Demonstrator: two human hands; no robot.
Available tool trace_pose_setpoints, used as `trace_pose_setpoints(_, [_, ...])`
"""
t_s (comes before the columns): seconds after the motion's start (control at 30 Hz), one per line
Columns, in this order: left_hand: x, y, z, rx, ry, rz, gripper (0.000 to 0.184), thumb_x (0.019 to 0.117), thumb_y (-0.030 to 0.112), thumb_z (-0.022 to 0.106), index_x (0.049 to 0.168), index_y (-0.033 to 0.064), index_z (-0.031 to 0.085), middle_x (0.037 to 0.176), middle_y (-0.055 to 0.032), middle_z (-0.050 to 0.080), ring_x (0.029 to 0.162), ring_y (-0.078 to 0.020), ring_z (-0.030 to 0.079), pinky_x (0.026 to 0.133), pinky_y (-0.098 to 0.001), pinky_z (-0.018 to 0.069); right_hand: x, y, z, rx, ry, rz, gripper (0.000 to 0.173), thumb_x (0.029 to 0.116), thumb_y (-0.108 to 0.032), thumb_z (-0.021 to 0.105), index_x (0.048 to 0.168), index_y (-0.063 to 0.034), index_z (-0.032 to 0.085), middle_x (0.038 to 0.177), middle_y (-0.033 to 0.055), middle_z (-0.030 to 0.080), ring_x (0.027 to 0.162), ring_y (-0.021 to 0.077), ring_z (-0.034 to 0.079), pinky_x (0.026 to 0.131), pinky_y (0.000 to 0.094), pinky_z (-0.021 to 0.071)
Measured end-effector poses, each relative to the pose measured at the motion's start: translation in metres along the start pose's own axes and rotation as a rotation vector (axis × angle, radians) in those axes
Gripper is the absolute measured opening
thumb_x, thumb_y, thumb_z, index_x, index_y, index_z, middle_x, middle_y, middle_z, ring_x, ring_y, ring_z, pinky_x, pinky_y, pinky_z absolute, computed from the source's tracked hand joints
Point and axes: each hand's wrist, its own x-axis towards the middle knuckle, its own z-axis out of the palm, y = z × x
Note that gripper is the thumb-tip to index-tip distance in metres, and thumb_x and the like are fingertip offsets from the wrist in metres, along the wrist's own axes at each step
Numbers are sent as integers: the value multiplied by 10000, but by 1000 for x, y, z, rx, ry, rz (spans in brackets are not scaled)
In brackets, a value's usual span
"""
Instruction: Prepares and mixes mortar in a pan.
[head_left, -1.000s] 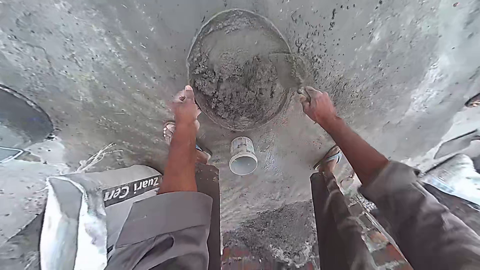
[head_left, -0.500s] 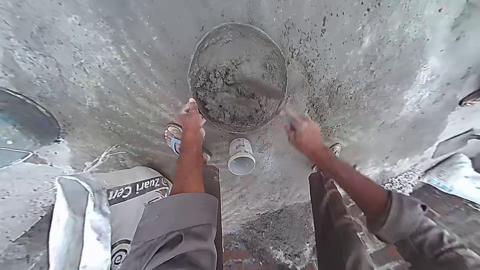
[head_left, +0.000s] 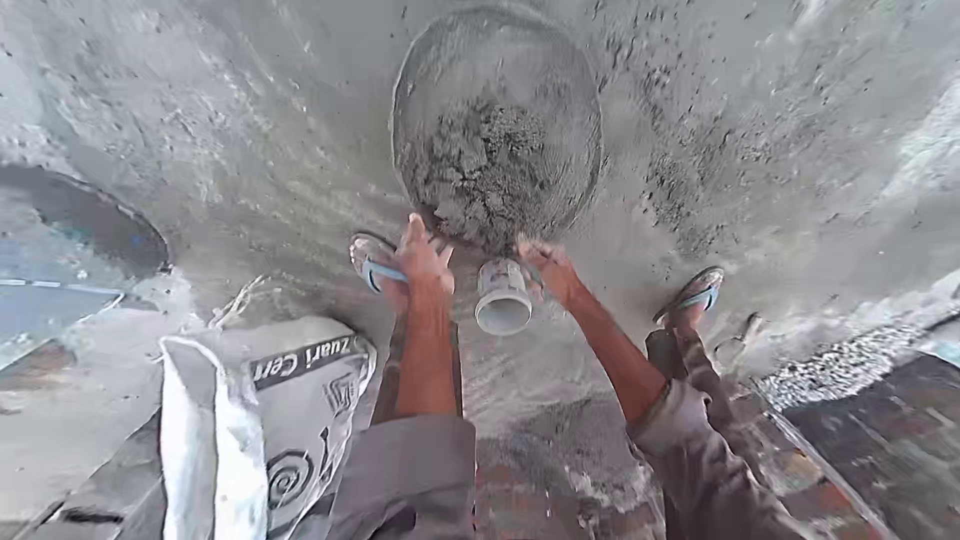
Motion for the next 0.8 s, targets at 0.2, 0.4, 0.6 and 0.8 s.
trace_pose_setpoints(0.2, [8, -12, 5, -97, -5, -131, 547, 1079, 416, 481, 1500, 74, 407, 1445, -186, 514, 1256, -316, 585, 989, -532, 536, -57, -70, -11, 16, -67, 240, 493, 1133, -413, 285, 1219, -41, 598, 667, -5, 530, 465, 72, 498, 426, 217, 465])
trace_pose_setpoints(0.4, [3, -23, 3, -104, -6, -198, 544, 1097, 415, 432, 1502, 53, 394, 1475, -191, 470, 1281, -308, 553, 1016, -516, 507, -64, -91, -2, -1562, -88, -135, 519, 1096, -300, 399, 1598, -173, 364, 1146, 248, 684, 932, 436, 701, 765, 584, 555])
trace_pose_setpoints(0.6, [15, -38, -2, -62, 28, -175, 649, 1001, 476, 628, 1505, 115, 436, 1525, -178, 456, 1341, -335, 533, 1029, -545, 523, 36, -169, -50, -1809, 171, -143, 481, 1069, -362, 458, 1507, -168, 426, 1054, 285, 680, 952, 524, 677, 742, 673, 531])
trace_pose_setpoints(0.8, [13, -15, 13, 71, 21, -80, 493, 1050, 421, 563, 1379, 54, 565, 1315, -213, 583, 1118, -313, 628, 934, -505, 550, 2, -76, -10, -532, 317, 28, 487, 1104, -416, 430, 1467, -94, 474, 864, 102, 608, 662, 186, 584, 607, 362, 533])
